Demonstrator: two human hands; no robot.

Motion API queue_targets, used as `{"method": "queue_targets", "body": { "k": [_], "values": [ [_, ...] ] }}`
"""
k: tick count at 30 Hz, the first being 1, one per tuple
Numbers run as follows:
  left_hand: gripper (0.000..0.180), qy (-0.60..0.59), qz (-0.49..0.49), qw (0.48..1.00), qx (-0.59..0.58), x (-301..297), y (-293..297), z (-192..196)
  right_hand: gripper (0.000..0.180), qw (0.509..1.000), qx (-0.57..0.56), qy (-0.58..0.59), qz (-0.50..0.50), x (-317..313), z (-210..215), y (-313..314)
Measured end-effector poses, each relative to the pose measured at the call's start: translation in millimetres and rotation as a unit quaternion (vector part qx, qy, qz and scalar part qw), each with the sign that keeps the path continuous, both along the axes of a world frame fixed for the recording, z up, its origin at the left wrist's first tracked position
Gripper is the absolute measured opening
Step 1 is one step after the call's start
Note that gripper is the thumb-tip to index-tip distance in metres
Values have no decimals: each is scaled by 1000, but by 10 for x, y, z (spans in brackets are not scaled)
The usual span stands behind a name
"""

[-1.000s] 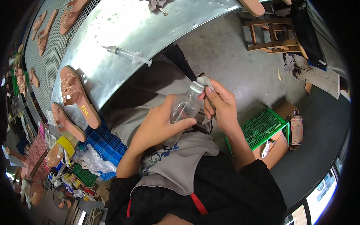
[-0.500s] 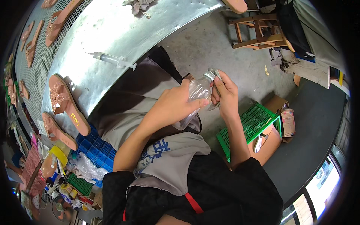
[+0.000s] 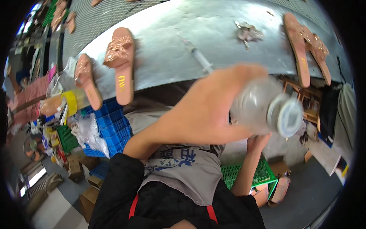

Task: Cleaning and inspecting pink sandals at a footwear production workbench.

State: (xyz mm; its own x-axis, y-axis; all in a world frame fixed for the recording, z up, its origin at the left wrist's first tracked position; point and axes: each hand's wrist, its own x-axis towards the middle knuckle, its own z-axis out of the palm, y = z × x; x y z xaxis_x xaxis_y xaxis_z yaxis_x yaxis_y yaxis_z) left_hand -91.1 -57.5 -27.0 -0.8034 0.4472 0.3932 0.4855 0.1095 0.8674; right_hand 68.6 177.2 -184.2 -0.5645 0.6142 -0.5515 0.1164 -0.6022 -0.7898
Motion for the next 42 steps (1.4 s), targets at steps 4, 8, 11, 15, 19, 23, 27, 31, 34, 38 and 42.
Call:
{"method": "queue_targets", "body": {
  "k": [4, 8, 11, 15, 19, 23, 27, 31, 34, 38, 42],
  "values": [
    [74, -74, 92, 991, 62, -602, -130, 240, 13, 978, -17, 89, 189, -79, -153, -49],
    [66, -28, 240, 966, 89, -1053, -65, -308, 14, 982, 61, 12, 177, -127, -239, -214],
    [87, 4, 302, 952, 56, -1159, -136, -572, 16, 977, 104, -12, 184, -146, -160, -288],
    [86, -36, 295, 954, 28, -1041, -172, -510, 18, 960, 145, 21, 237, 0, -642, 208],
    [79, 61, 307, 950, 10, -591, -417, -415, 20, 768, 345, -292, 455, 545, -1630, 1029],
    [61, 116, 258, 945, -163, 295, -1200, -221, 29, 884, 233, -279, 295, 561, -1220, 777],
    [71, 87, 303, 914, -255, 857, -1915, -316, 27, 902, 286, -147, 287, 145, -446, 376],
    [96, 25, 383, 887, -256, 1051, -2096, -631, 17, 854, 321, 4, 409, -352, 499, -717],
    [98, 16, 453, 871, -192, 1018, -1966, -977, 24, 626, 506, 314, 503, -827, 714, -1719],
    [84, 76, 501, 839, -196, 921, -1901, -1258, 37, 577, 512, 352, 530, -1053, 832, -2543],
    [74, 85, 508, 833, -204, 898, -1937, -1207, 41, 500, 589, 324, 546, -1069, 858, -2598]
  ]
}}
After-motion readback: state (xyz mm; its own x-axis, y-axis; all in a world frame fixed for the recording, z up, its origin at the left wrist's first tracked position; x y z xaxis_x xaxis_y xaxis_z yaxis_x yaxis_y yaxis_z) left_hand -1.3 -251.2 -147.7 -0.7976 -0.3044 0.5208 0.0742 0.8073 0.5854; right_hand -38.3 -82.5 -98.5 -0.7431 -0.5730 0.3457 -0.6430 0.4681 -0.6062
